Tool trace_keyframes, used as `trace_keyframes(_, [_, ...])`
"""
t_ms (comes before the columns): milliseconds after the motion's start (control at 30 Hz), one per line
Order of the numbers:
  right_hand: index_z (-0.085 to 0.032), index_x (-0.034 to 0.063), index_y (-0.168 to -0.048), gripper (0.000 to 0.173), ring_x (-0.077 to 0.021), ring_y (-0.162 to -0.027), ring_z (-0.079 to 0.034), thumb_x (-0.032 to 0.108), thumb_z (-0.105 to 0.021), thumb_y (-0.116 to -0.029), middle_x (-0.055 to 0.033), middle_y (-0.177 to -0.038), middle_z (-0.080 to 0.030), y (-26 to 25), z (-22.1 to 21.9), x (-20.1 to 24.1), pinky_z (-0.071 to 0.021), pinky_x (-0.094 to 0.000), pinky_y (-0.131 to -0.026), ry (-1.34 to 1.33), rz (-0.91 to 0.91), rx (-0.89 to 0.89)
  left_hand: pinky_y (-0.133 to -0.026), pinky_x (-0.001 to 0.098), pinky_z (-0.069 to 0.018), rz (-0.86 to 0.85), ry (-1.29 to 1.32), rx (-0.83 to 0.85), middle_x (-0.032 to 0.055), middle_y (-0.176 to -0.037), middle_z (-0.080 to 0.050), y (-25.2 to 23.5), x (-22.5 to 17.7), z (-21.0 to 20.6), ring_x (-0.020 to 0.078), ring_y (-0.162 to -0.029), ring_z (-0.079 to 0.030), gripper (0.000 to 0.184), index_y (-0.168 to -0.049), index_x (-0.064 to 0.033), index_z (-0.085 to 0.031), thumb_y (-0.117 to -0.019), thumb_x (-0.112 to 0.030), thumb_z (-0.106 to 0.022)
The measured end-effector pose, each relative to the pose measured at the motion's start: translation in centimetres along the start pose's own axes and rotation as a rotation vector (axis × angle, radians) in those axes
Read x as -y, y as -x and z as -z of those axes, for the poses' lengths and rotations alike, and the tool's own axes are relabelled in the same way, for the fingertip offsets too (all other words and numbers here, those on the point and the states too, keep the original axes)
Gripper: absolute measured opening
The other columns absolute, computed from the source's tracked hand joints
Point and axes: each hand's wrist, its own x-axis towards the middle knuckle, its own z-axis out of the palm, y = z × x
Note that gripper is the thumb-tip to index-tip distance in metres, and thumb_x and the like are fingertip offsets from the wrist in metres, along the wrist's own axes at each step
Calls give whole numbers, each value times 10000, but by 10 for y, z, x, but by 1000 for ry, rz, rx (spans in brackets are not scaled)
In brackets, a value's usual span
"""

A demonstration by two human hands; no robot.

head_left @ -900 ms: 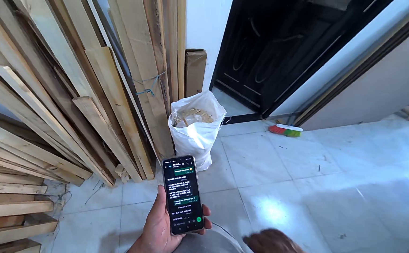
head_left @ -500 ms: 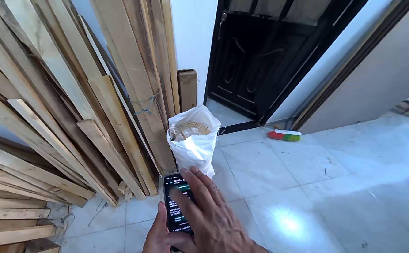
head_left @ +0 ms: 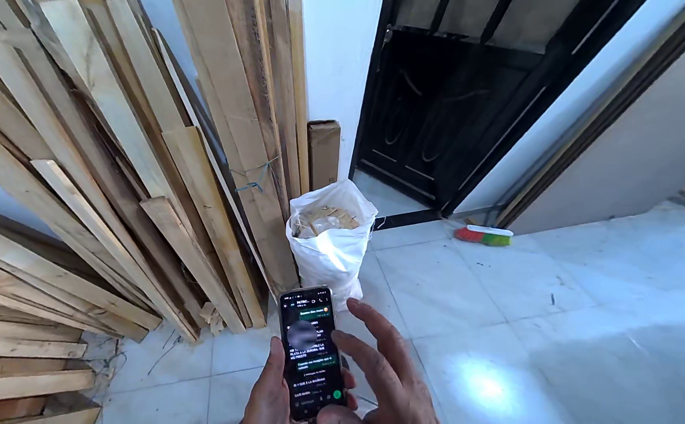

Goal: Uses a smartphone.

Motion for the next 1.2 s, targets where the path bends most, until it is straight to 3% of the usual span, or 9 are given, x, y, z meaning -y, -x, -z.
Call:
trace_keyframes(100, [-490, -18, -1436, 776, -253, -1237, -629, 516, -724, -923, -265, -1424, -541, 19, -3, -7, -582, -408, -977, -157, -221, 90, -1040, 482, -529, 13, 33, 29, 156, -1319, -675, 0, 4, 11, 300, -1209, -662, 646, -1399, -200, -622, -975, -668, -487])
trace_keyframes(200, [-333, -100, -1512, 871, -159, -1072, -696, 370, -761, -916, -152, -1326, -643, 29, -5, -10, -619, -362, -893, -375, -472, 191, -1023, 488, -538, -5, 35, -27, 154, -1308, -677, -1, 6, 14, 294, -1198, -664, 635, -1381, -199, -629, -966, -666, -513])
trace_keyframes(367, [-360, -41, -1524, 797, -125, -1046, -706, 312, -758, -931, -71, -1274, -679, 28, -3, -10, -638, -336, -875, -473, -570, 275, -1060, 504, -511, -8, 73, -8, 156, -1350, -651, -3, 9, 16, 293, -1240, -639, 640, -1401, -174, -607, -982, -647, -504])
trace_keyframes(667, [-374, -70, -1511, 771, -113, -978, -716, 306, -732, -941, -68, -1220, -710, 30, -8, -16, -632, -322, -837, -482, -548, 293, -1089, 513, -490, -46, 29, -36, 164, -1357, -643, 1, 9, 16, 299, -1262, -623, 642, -1423, -150, -574, -1008, -628, -465])
trace_keyframes(767, [-387, -73, -1499, 719, -154, -1038, -719, 284, -698, -958, -88, -1252, -700, 34, -16, -25, -634, -363, -882, -579, -558, 261, -1105, 531, -473, -49, -3, -66, 176, -1360, -635, 5, 10, 18, 308, -1274, -613, 639, -1427, -126, -554, -1025, -609, -442])
trace_keyframes(867, [-402, -69, -1470, 627, -192, -1116, -702, 242, -645, -982, -110, -1272, -684, 35, -19, -30, -622, -398, -945, -727, -586, 268, -1094, 546, -483, -52, -74, -131, 201, -1334, -642, 7, 10, 21, 320, -1253, -626, 620, -1414, -71, -544, -1046, -560, -446])
trace_keyframes(1033, [-469, -42, -1360, 425, -224, -1106, -693, 110, -541, -970, -131, -1215, -685, 36, -13, -32, -608, -406, -938, -869, -683, 299, -1048, 517, -534, -80, -247, -315, 209, -1259, -679, 12, 9, 20, 300, -1179, -672, 499, -1329, 13, -586, -1091, -404, -453])
trace_keyframes(1200, [-451, -32, -1386, 472, -217, -1136, -689, 0, -522, -921, -125, -1242, -684, 33, -11, -34, -605, -406, -963, -832, -743, 385, -1002, 492, -566, -86, -330, -391, 218, -1209, -692, 16, 7, 22, 292, -1122, -694, 399, -1278, 38, -602, -1095, -292, -473])
